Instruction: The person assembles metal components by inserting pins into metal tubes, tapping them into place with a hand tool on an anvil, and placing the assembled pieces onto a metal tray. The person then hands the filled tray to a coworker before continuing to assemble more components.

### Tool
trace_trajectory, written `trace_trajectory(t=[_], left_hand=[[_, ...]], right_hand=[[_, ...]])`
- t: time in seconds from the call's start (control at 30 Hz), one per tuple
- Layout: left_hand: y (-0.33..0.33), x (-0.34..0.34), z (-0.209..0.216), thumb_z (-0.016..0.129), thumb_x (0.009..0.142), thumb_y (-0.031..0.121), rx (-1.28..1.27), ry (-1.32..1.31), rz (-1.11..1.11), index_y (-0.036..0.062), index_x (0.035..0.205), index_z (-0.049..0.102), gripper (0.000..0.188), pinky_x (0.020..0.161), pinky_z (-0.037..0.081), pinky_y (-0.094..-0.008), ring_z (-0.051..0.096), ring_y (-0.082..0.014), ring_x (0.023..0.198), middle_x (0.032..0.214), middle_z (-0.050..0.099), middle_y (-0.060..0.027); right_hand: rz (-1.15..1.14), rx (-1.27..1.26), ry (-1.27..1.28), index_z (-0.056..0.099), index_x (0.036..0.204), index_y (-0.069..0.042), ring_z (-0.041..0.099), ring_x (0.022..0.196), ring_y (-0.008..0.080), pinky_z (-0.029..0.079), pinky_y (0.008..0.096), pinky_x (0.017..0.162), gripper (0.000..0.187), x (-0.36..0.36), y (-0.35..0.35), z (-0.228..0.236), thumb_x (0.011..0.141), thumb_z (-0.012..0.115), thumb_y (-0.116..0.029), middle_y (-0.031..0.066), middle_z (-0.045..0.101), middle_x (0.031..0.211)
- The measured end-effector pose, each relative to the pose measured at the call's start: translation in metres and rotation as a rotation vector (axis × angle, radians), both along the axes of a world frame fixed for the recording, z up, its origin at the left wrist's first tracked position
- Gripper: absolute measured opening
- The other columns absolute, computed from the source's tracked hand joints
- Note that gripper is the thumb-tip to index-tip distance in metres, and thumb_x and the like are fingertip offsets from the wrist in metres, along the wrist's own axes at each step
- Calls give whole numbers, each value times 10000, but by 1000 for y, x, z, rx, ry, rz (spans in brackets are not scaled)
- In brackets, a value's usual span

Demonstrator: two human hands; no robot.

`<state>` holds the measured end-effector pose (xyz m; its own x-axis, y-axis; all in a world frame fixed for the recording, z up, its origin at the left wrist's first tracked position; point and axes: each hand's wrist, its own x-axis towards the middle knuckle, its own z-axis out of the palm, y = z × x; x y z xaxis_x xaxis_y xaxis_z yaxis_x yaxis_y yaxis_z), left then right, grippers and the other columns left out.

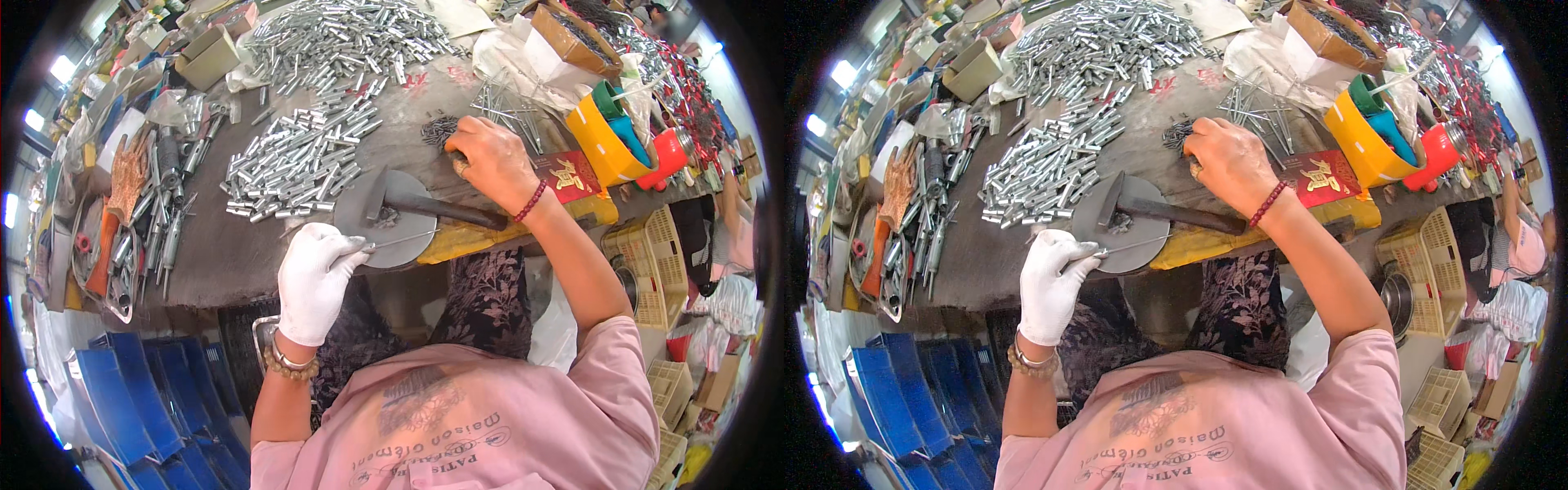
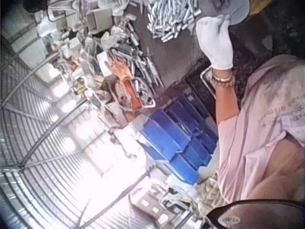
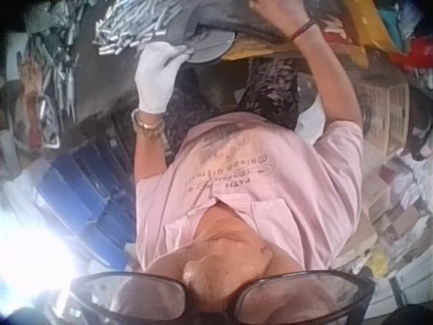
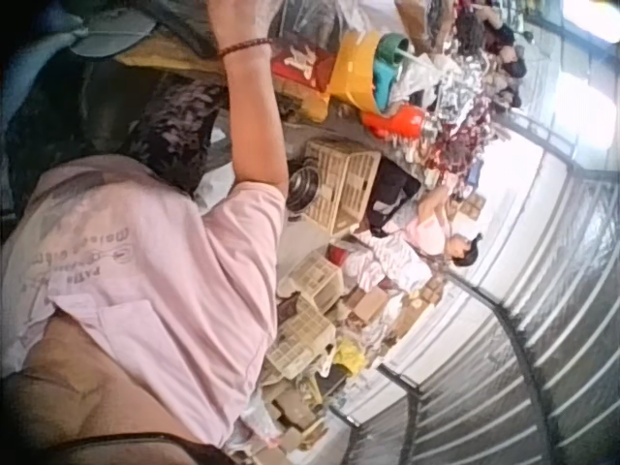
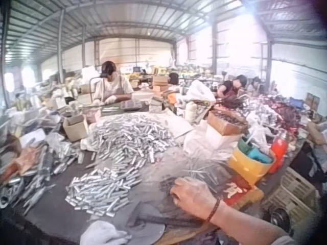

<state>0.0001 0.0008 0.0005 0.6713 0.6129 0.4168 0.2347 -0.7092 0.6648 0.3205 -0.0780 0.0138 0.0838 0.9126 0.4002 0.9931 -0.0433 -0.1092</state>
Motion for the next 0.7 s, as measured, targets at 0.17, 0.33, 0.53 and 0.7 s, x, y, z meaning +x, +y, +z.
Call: trace_trajectory(t=[0.17,0.33,0.53,0.7], left_hand=[[1,1,1,850,794,-1,-17,-7,9,32,982,787,201,837,514,-360,636,-256,927,913,653,-80],[2,1,0,839,801,3,-3,-20,-5,39,982,777,195,829,514,-362,636,-261,906,920,649,-80],[2,0,1,837,792,15,68,1,-14,45,992,775,212,829,521,-376,645,-286,904,913,657,-89],[1,-1,1,837,789,25,67,-10,-5,50,974,773,198,832,526,-390,654,-294,909,916,667,-95]], right_hand=[[71,58,220,743,995,-82,683,997,325,566,449,867,174,-23,-3,13,822,754,-71,99,658,986],[299,34,491,704,1006,-50,677,941,366,556,459,829,176,-88,-15,26,833,717,-20,130,650,963],[370,39,468,695,1009,-55,676,975,359,551,472,840,185,-114,-15,9,837,670,8,127,654,995],[381,55,405,682,995,-56,672,976,350,556,470,838,172,-120,-12,9,834,672,4,116,639,994]])
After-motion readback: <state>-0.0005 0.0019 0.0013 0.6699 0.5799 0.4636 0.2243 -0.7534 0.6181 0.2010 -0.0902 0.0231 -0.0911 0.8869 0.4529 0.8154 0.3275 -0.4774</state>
